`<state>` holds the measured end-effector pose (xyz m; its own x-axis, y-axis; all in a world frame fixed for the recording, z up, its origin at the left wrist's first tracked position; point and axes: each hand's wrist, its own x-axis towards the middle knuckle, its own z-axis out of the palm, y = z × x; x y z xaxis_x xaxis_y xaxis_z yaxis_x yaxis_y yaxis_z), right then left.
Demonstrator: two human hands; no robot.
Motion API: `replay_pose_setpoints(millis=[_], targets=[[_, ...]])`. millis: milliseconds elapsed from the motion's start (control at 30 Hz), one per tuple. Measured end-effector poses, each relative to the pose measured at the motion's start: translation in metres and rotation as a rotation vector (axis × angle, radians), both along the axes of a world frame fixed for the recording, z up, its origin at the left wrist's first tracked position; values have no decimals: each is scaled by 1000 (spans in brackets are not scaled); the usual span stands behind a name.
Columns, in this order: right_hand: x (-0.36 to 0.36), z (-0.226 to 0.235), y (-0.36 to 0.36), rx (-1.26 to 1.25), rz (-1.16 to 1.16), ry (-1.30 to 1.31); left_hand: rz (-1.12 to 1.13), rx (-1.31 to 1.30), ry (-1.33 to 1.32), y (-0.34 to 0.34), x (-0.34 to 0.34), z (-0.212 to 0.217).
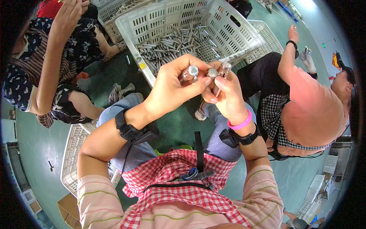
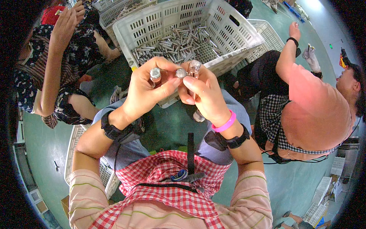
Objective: The person picks up metal cylindrical tubes and attaches small caps or connectors to the ends by hand, placing the assembled items into a white plastic crate.
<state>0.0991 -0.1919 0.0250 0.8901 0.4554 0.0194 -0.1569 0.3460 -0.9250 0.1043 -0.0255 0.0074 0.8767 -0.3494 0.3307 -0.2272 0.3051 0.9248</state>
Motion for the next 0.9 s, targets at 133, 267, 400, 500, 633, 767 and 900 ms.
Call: replay_pose_setpoints(millis=[133, 267, 400, 500, 633, 767, 900], targets=[[-1, 0, 2, -10, -19, -11, 4, 10, 3, 1, -1, 2], [-3, 2, 3, -50, -51, -33, 14, 15, -13, 0, -1, 2], [-4, 3, 3, 15, -49, -5, 54, 36, -35, 0, -2, 4], [-4, 2, 3, 13, -50, -19, 70, 63, -47, 0, -2, 3], [-3, 2, 2, -11, -42, -54, 74, 58, -71, 0, -1, 2], [-2, 4, 0, -73, -19, -17, 63, 105, -50, 1, 0, 5], [0, 1, -3, 65, 22, 60, -39, 22, -37, 1, 1, 4]])
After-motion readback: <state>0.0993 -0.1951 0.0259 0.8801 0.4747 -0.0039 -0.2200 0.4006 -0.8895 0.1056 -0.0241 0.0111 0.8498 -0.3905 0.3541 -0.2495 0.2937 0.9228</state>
